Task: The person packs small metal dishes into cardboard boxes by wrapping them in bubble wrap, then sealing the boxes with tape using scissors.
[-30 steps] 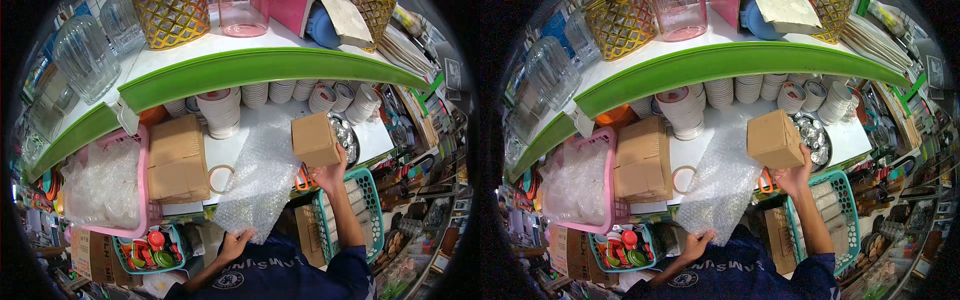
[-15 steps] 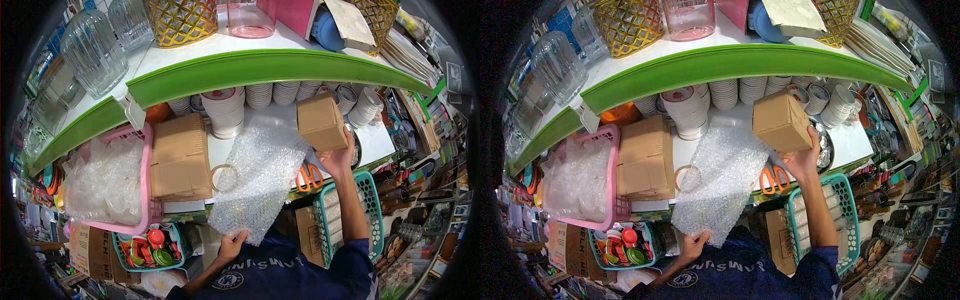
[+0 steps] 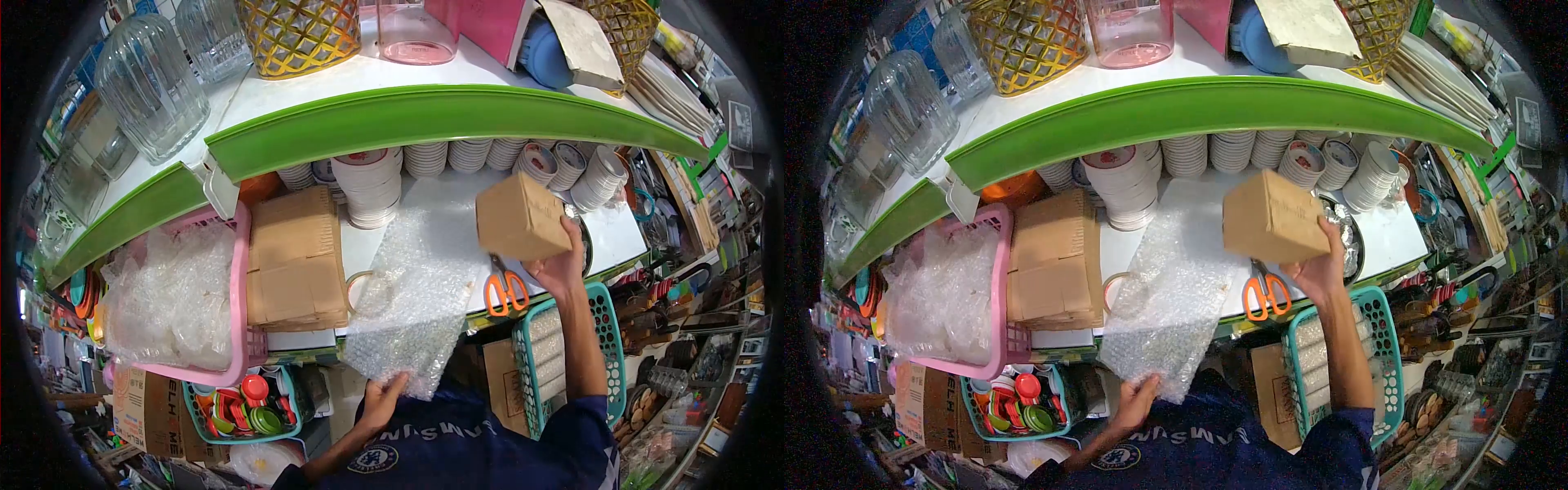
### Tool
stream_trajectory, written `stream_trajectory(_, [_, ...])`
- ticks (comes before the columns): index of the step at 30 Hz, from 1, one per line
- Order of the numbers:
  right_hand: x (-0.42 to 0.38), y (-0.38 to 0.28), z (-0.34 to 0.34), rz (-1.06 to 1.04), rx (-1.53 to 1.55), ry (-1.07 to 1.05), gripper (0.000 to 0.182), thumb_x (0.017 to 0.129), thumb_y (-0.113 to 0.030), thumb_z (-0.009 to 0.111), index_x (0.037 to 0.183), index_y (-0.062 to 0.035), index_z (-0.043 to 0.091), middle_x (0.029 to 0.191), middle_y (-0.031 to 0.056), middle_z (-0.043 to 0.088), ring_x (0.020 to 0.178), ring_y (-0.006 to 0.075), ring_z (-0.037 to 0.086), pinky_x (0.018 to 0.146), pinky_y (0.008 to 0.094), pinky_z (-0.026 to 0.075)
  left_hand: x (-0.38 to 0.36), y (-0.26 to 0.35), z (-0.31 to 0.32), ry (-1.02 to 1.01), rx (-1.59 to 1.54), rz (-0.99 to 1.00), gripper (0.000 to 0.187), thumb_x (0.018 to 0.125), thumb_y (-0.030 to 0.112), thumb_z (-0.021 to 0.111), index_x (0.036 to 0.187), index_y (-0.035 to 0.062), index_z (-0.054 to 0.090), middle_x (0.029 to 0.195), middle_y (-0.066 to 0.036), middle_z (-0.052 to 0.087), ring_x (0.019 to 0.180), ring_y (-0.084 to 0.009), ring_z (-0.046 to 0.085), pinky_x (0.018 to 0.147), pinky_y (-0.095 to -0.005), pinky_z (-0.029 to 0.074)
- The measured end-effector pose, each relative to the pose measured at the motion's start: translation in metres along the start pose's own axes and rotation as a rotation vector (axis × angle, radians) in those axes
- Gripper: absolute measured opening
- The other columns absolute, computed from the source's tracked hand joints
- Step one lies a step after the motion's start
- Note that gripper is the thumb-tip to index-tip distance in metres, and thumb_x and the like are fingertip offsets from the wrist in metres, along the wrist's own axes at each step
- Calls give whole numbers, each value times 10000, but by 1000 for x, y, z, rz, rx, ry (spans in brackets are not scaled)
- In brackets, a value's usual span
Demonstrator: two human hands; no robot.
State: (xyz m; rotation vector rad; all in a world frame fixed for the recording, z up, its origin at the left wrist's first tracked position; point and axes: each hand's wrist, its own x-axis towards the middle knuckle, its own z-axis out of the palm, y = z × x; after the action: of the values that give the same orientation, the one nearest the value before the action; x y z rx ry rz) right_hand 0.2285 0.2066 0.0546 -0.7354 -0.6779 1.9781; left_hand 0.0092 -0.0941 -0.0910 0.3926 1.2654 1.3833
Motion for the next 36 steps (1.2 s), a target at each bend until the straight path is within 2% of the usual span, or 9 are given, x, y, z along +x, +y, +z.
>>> stream_trajectory(10, [-83, 40, -6, 282, 8, 80, 659, 858, -538, 539, 1345, -103, 456, 1225, 108, 581, 995, 229, 626, 642, 333, 541, -1, 50, 50, -116, -353, -48, 187, 946, 76, 588, 1121, 13, 595, 1017, -21, 610, 956, -103, 566, 817, -257, 469])
stream_trajectory(12, [-93, 46, -8, 291, 19, 55, 684, 859, -534, 535, 1383, -105, 431, 1282, 117, 560, 1087, 256, 605, 781, 389, 544, 5, 42, 43, -204, -167, -49, 350, 947, 24, 521, 1295, 43, 483, 1245, -97, 558, 1168, -234, 535, 1016, -401, 430])
stream_trajectory(15, [-103, 55, 2, 346, 45, 78, 705, 855, -549, 509, 1386, -89, 465, 1288, 134, 579, 1135, 289, 583, 956, 478, 465, 8, 54, 43, -323, 133, -65, 313, 946, 64, 551, 1256, 26, 521, 1205, -81, 578, 1122, -196, 543, 982, -354, 430])
stream_trajectory(18, [-108, 57, 6, 382, 119, 18, 726, 869, -516, 516, 1428, -71, 388, 1369, 142, 508, 1195, 286, 547, 981, 433, 455, 8, 64, 57, -415, 146, 226, 247, 963, 147, 585, 1155, -9, 590, 1102, -40, 616, 1007, -125, 562, 886, -277, 458])
stream_trajectory(26, [-96, 61, -19, 389, 121, 11, 719, 864, -472, 525, 1403, -14, 397, 1335, 207, 519, 1159, 330, 573, 970, 470, 467, 27, 63, 37, -813, 808, 436, 542, 895, 246, 657, 1328, -15, 464, 1343, -175, 498, 1298, -297, 422, 1095, -426, 310])
stream_trajectory(28, [-92, 60, -27, 393, 158, 8, 712, 865, -461, 525, 1398, -5, 400, 1330, 216, 521, 1155, 337, 577, 972, 475, 467, 37, 46, 19, -895, 657, 307, 719, 872, 401, 668, 1408, 11, 389, 1437, -177, 412, 1358, -310, 343, 1142, -440, 240])
stream_trajectory(30, [-87, 53, -30, 394, 81, 2, 706, 862, -440, 531, 1393, 7, 406, 1345, 217, 516, 1178, 338, 567, 995, 466, 457, 38, 49, 22, -630, -75, -359, 963, 796, 615, 644, 1490, 65, 266, 1525, -164, 283, 1413, -305, 248, 1180, -458, 165])
stream_trajectory(31, [-85, 50, -30, 391, 81, 5, 706, 862, -440, 531, 1393, 7, 406, 1345, 217, 516, 1178, 338, 567, 995, 466, 457, 33, 54, 20, -884, -362, -60, 1146, 719, 810, 523, 1525, 88, 148, 1570, -146, 187, 1444, -331, 164, 1193, -503, 115])
stream_trajectory(36, [-81, 44, -40, 396, -99, 20, 832, 790, -431, 549, 1425, 60, 332, 1413, 289, 420, 1271, 395, 480, 1080, 455, 385, 44, 86, 18, -688, -902, -341, 1228, 693, 907, 367, 1514, 26, 127, 1568, -183, 182, 1440, -386, 172, 1182, -513, 136])
